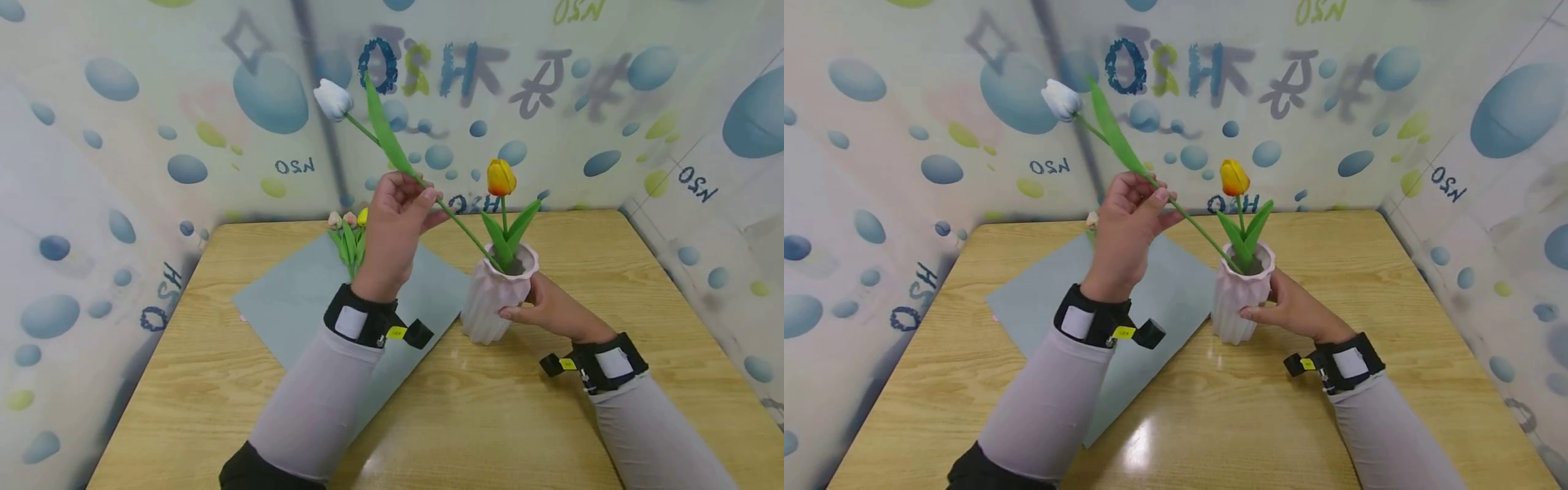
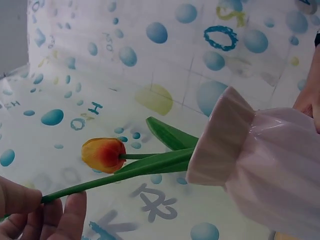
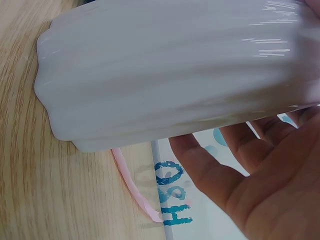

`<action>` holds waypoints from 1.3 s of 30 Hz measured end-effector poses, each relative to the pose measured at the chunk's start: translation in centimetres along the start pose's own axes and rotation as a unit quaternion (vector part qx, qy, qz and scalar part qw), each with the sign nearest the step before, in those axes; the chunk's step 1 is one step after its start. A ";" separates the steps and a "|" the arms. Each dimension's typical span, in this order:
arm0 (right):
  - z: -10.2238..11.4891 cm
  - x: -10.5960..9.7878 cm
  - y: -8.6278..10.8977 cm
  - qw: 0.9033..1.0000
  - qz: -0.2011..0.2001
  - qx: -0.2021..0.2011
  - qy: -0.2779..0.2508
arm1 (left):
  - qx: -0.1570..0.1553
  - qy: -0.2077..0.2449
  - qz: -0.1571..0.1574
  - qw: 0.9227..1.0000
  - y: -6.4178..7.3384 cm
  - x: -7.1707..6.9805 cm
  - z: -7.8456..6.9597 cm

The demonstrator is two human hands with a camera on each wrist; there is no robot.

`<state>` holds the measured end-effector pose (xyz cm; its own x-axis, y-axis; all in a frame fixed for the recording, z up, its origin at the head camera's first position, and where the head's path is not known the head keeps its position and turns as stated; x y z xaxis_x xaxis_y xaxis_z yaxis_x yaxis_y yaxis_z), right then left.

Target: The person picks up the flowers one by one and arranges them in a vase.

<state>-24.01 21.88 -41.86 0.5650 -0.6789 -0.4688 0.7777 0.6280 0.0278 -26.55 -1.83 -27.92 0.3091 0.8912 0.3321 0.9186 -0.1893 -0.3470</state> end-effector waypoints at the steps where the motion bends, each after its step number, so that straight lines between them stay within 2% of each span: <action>1: 0.0 0.0 0.0 1.000 0.001 -0.004 -0.003 | 0.000 -0.006 0.006 1.000 0.0 0.3 0.1; 8: -0.1 0.0 0.0 1.000 0.002 -0.006 -0.008 | 0.000 -0.060 0.044 0.997 0.5 2.2 0.7; 16: 0.0 0.0 0.0 1.000 -0.004 0.009 0.001 | -0.006 -0.141 0.079 0.987 1.0 3.5 2.1; 21: 0.0 0.0 0.0 1.000 -0.002 0.011 -0.007 | -0.009 -0.199 0.088 0.976 1.3 3.8 3.2; 27: 0.0 0.0 0.0 1.000 -0.002 0.001 -0.011 | -0.018 -0.270 0.092 0.958 1.7 3.9 4.1; 34: -0.2 0.0 0.1 1.000 -0.002 0.000 -0.012 | -0.035 -0.314 0.117 0.941 2.1 4.6 4.9; 39: -0.2 0.0 0.1 1.000 -0.002 -0.003 -0.008 | -0.034 -0.345 0.127 0.929 2.3 5.0 4.9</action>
<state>-24.00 22.03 -42.02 0.5662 -0.6873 -0.4549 0.7784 0.6274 0.0210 -24.09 4.26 -31.38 0.3075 0.8619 -0.4032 0.8587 -0.4339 -0.2728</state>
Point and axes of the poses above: each hand's wrist, its own y-axis away from the middle knuckle, its own x-axis out of the palm, z = x × y, the point moved 7 cm from there along -y, towards the middle knuckle, and after that the axes turned 9 degrees about z, right-handed, at the moved point
